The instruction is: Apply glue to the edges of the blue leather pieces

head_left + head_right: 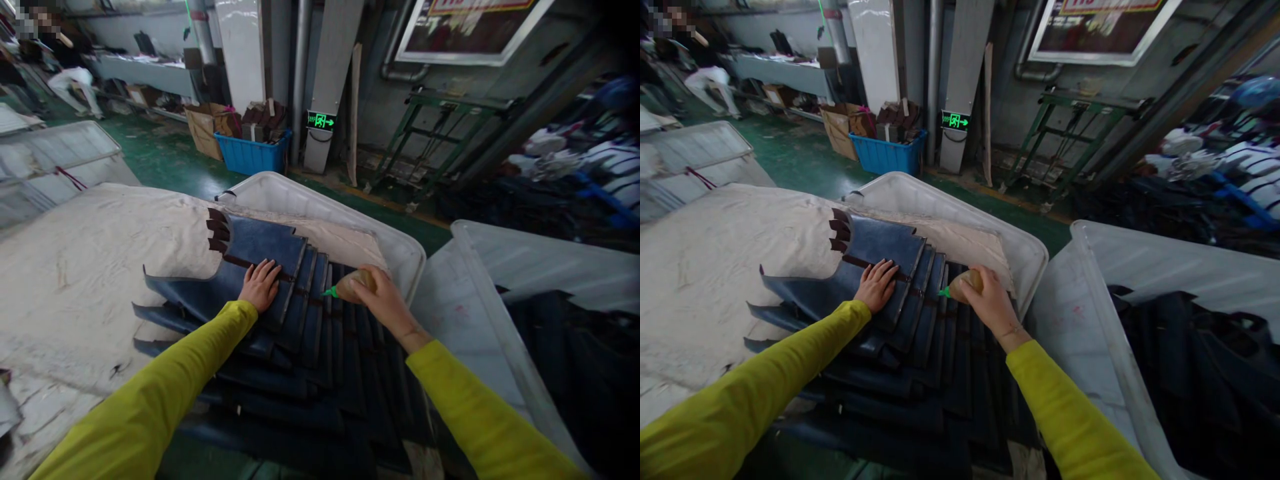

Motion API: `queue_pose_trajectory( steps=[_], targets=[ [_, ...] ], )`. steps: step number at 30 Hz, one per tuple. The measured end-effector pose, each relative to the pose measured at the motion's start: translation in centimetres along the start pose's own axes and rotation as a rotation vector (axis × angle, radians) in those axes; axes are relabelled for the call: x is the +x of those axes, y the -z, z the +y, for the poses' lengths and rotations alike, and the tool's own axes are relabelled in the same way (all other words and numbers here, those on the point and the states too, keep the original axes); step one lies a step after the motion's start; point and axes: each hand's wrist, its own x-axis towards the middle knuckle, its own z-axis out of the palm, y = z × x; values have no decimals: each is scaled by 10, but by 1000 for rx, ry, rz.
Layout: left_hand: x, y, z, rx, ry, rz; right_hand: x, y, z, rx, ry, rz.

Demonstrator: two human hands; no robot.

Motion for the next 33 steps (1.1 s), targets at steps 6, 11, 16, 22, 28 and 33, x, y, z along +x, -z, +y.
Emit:
queue_pose_trajectory(
  steps=[6, 11, 16, 22, 28, 33],
  targets=[
    [0, -1, 1, -2, 11, 14, -9, 7, -6, 224, -307, -151],
    [0, 0, 1, 0, 15, 13, -11, 7, -2, 152, -198, -94],
    [1, 0, 2, -5, 18, 15, -26, 7, 8, 142, -144, -83],
    [0, 0, 3, -10, 25, 24, -28, 8, 4, 147, -150, -71],
    [-1, -2, 2, 9, 22, 26, -40, 6, 4, 152, -154, -106],
    [0, -2, 3, 14, 21, 26, -61, 12, 1, 189, -205, -258]
  ],
)
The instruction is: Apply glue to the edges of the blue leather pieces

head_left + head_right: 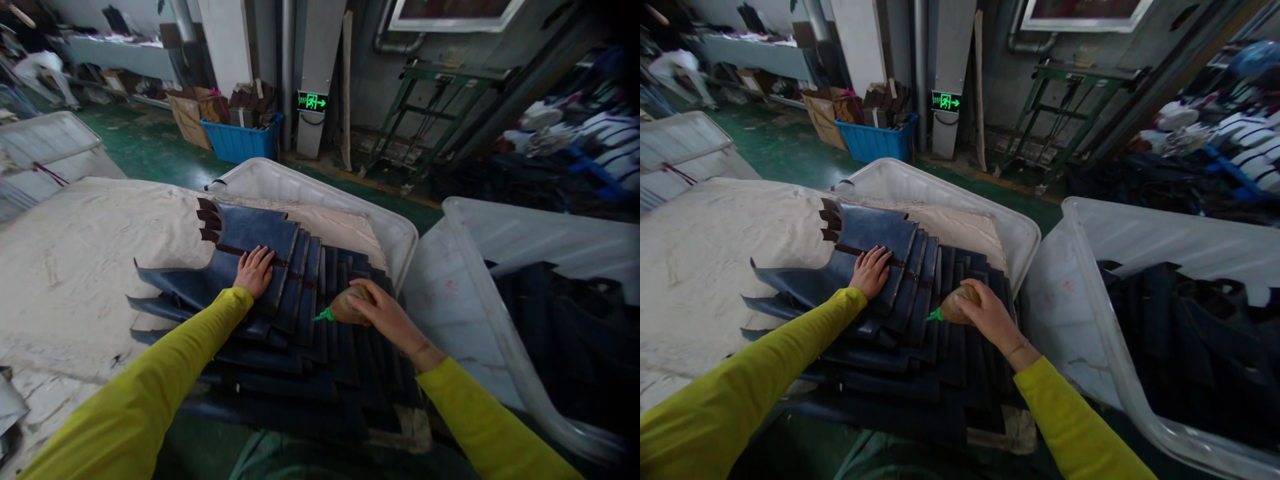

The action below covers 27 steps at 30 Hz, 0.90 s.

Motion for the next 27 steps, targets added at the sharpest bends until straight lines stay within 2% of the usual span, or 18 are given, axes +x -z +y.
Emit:
queue_pose_trajectory(
  steps=[2, 6, 12, 18, 23, 27],
  targets=[
    [0, 1, 1, -2, 5, -6, -1, 0, -1, -1, 1, 7],
    [0, 3, 1, -13, 10, -11, -1, -2, -3, -14, 46, 105],
    [0, 2, 1, -28, 19, -21, -25, -6, -2, -12, 58, -88],
    [0, 2, 2, -31, 23, -20, -30, -5, -6, -35, 115, -12],
    [0, 3, 3, -6, 15, -20, -36, -4, -3, -46, 156, -72],
    [0, 3, 3, 3, 17, -16, -41, -4, -1, -46, 162, -55]
  ],
)
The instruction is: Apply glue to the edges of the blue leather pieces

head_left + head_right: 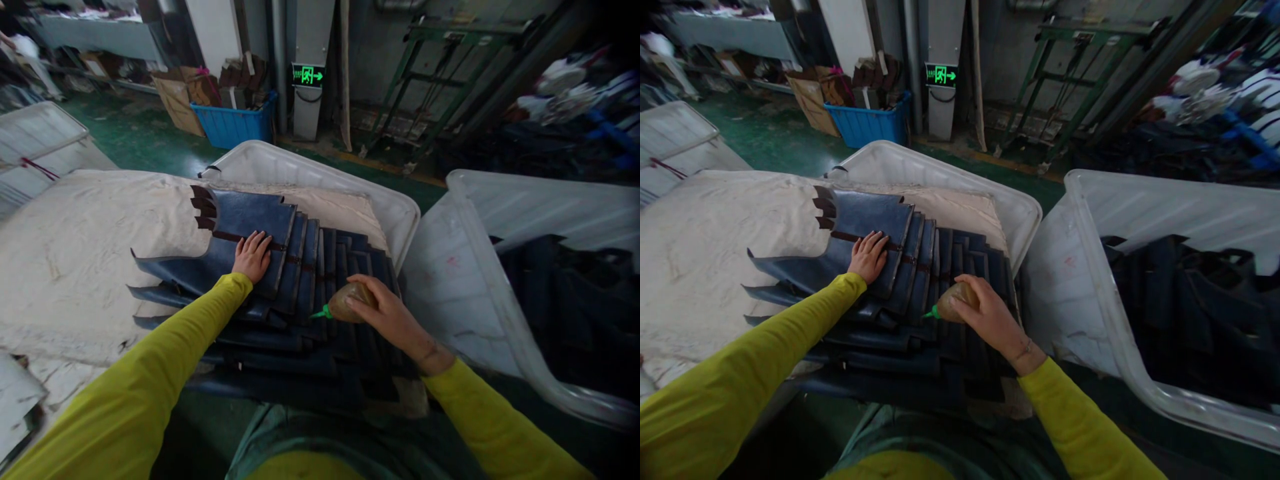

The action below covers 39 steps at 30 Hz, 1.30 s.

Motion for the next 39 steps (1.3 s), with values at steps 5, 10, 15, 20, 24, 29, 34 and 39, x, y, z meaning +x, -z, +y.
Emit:
queue_pose_trajectory(
  steps=[5, 10, 15, 20, 24, 29, 34, 39],
  targets=[
    [0, -1, 0, -11, 2, -5, -5, -2, -6, 4, 26, -29],
    [0, -2, 0, -27, 6, -4, -9, -6, -12, -5, 84, -25],
    [0, -2, -1, -18, 5, -7, -2, -7, -13, -41, 156, 13],
    [0, -2, -1, -20, 3, 5, 22, -5, -6, -97, 193, 160],
    [0, -2, -1, -14, -5, 9, 28, -6, 0, -92, 194, 209],
    [0, -2, -1, -16, -10, 7, 14, -4, -2, -40, 195, 50],
    [1, -2, -2, -12, -16, 13, 25, -4, 2, -78, 216, 149],
    [1, -3, -2, -19, -12, 21, 43, -5, 9, -136, 264, 273]
  ],
)
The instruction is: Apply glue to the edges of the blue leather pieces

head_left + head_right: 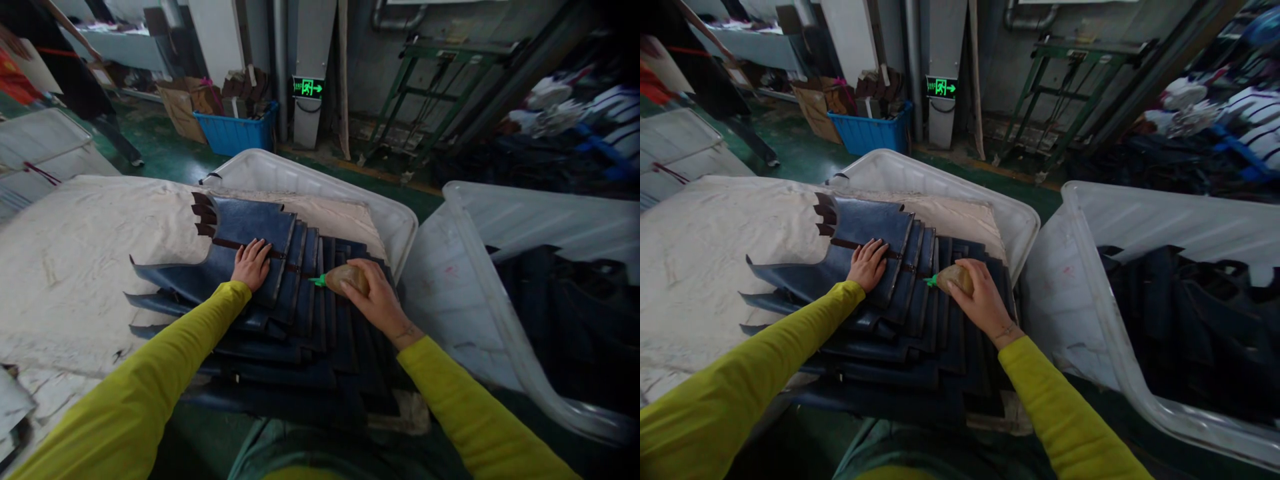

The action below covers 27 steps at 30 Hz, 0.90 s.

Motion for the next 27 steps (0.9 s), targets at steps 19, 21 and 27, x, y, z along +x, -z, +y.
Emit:
queue_pose_trajectory(
  steps=[19, 21, 27],
  targets=[
    [0, -3, -1, 14, -14, 8, 26, -6, 12, -22, 15, 62],
    [0, -3, -2, 12, -18, 10, 31, -6, 13, -28, 15, 73],
    [0, -3, -2, 15, -13, 18, 46, -5, 12, -74, 36, 128]
  ],
)
